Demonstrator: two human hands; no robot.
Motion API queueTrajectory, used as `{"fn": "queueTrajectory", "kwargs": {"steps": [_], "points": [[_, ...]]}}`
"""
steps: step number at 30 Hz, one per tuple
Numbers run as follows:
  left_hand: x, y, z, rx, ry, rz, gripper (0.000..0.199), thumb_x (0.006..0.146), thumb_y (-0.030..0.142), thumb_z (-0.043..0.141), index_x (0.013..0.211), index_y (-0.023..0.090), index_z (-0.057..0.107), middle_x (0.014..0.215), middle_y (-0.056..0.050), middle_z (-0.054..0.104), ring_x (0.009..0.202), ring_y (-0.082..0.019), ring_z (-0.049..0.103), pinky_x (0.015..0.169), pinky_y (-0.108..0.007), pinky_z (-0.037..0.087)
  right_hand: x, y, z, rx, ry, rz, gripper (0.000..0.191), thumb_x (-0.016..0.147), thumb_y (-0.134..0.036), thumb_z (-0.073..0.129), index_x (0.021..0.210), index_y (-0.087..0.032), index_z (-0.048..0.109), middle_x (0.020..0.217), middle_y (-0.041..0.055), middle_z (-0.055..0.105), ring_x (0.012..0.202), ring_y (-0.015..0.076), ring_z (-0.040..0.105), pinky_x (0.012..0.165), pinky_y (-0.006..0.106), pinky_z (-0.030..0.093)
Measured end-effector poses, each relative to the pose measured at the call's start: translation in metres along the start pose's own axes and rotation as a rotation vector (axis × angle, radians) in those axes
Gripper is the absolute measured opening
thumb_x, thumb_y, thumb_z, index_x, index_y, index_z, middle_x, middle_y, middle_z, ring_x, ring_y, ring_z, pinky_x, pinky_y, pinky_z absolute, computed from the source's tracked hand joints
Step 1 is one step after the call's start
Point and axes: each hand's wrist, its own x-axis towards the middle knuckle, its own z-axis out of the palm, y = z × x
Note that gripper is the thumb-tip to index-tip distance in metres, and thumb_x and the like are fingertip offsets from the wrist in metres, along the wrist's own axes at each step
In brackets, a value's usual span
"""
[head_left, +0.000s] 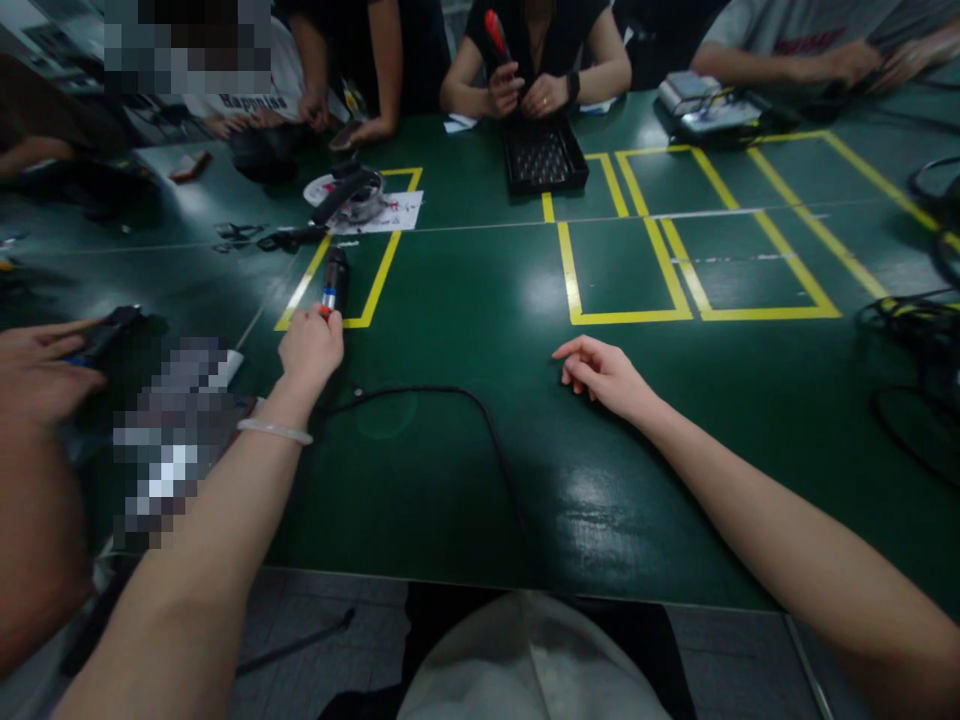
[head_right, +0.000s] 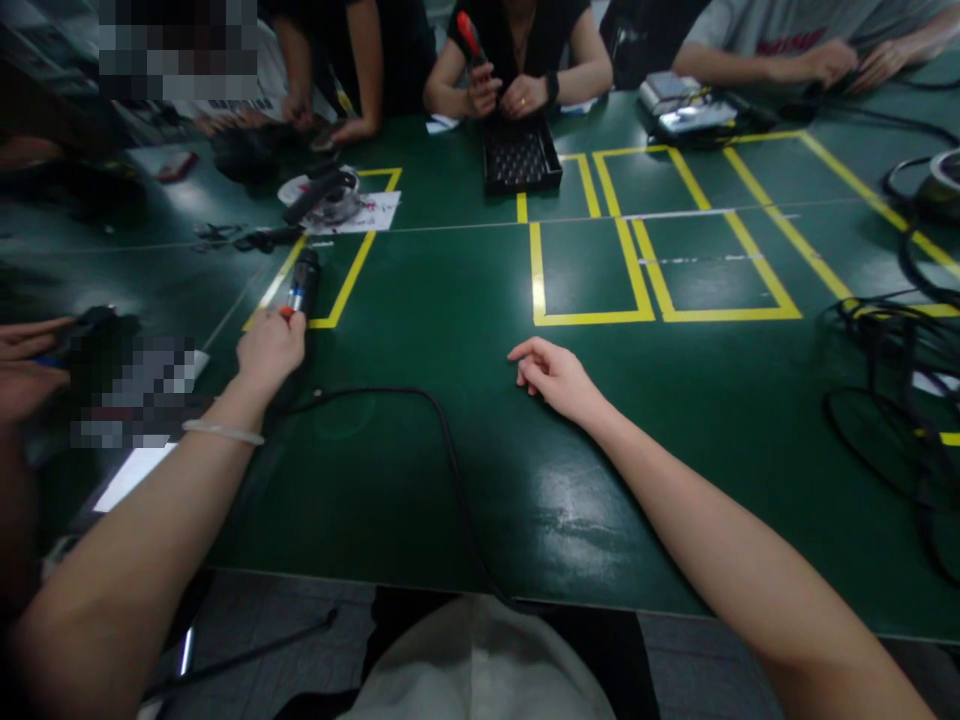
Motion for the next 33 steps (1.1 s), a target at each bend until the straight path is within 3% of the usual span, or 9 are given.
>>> {"fn": "queueTrajectory", "kwargs": {"steps": [3, 6, 11, 17, 19, 23, 28, 33], "points": [[-0.020, 0.019, 0.000, -0.009, 0.007, 0.058, 0.061, 0.101, 0.048, 0.018, 0.137, 0.007, 0.046, 0.123, -0.023, 0.053, 0.107, -0.036, 0.057, 0.082, -0.044, 0.044, 0.000, -0.001, 0.001, 0.014, 0.026, 0.023, 0.020, 0.089, -0.029, 0.054, 0.103, -0.016, 0.060, 0.073, 0.0009, 0.062, 0.053, 0.0100, 0.054, 0.040, 0.019, 0.037], [-0.047, 0.046, -0.004, -0.003, 0.014, 0.139, 0.060, 0.100, 0.047, 0.021, 0.140, 0.009, 0.045, 0.120, -0.024, 0.055, 0.106, -0.038, 0.058, 0.080, -0.045, 0.047, 0.000, -0.003, 0.003, 0.010, 0.068, 0.022, 0.020, 0.090, -0.036, 0.056, 0.089, -0.017, 0.060, 0.066, -0.0003, 0.058, 0.051, 0.0097, 0.051, 0.041, 0.020, 0.035], [-0.095, 0.096, -0.017, 0.035, -0.007, 0.292, 0.058, 0.101, 0.045, 0.025, 0.147, 0.012, 0.038, 0.119, -0.021, 0.056, 0.102, -0.033, 0.059, 0.075, -0.039, 0.050, -0.004, -0.010, 0.007, -0.180, 0.110, -0.128, 0.029, 0.091, -0.039, 0.057, 0.072, -0.018, 0.055, 0.058, -0.0022, 0.051, 0.053, 0.0109, 0.046, 0.051, 0.024, 0.035], [-0.136, 0.147, -0.023, 0.023, 0.012, 0.489, 0.056, 0.101, 0.038, 0.035, 0.150, 0.011, 0.035, 0.114, -0.018, 0.056, 0.101, -0.030, 0.057, 0.079, -0.036, 0.048, -0.011, -0.016, 0.017, -0.355, -0.032, -0.247, 0.010, 0.092, -0.025, 0.055, 0.092, -0.019, 0.062, 0.080, 0.0026, 0.063, 0.068, 0.0152, 0.056, 0.063, 0.027, 0.042], [-0.144, 0.158, -0.023, 0.017, 0.012, 0.533, 0.055, 0.101, 0.037, 0.038, 0.149, 0.010, 0.036, 0.113, -0.017, 0.056, 0.102, -0.030, 0.057, 0.080, -0.037, 0.047, -0.012, -0.016, 0.020, -0.380, -0.055, -0.266, 0.016, 0.092, -0.022, 0.054, 0.106, -0.020, 0.062, 0.089, 0.0042, 0.064, 0.073, 0.0163, 0.058, 0.066, 0.028, 0.045], [-0.159, 0.176, -0.026, 0.011, -0.019, 0.602, 0.054, 0.100, 0.035, 0.040, 0.148, 0.009, 0.038, 0.113, -0.016, 0.056, 0.100, -0.030, 0.057, 0.079, -0.038, 0.047, -0.014, -0.016, 0.025, -0.410, -0.091, -0.276, 0.033, 0.092, -0.022, 0.055, 0.125, -0.022, 0.055, 0.106, 0.0069, 0.064, 0.077, 0.0174, 0.060, 0.068, 0.030, 0.048], [-0.169, 0.184, -0.028, -0.007, -0.027, 0.667, 0.056, 0.099, 0.035, 0.043, 0.149, 0.011, 0.037, 0.111, -0.014, 0.057, 0.099, -0.028, 0.057, 0.080, -0.037, 0.045, -0.013, -0.019, 0.027, -0.426, -0.111, -0.293, 0.019, 0.094, -0.023, 0.054, 0.112, -0.019, 0.060, 0.101, 0.0076, 0.064, 0.080, 0.0188, 0.060, 0.071, 0.031, 0.048], [-0.169, 0.181, -0.027, -0.037, -0.041, 0.699, 0.056, 0.100, 0.037, 0.040, 0.150, 0.013, 0.036, 0.114, -0.013, 0.057, 0.101, -0.026, 0.058, 0.080, -0.035, 0.045, -0.011, -0.019, 0.027, -0.327, -0.117, -0.311, 0.018, 0.093, -0.023, 0.055, 0.109, -0.019, 0.061, 0.092, 0.0054, 0.065, 0.075, 0.0167, 0.059, 0.070, 0.029, 0.047]]}}
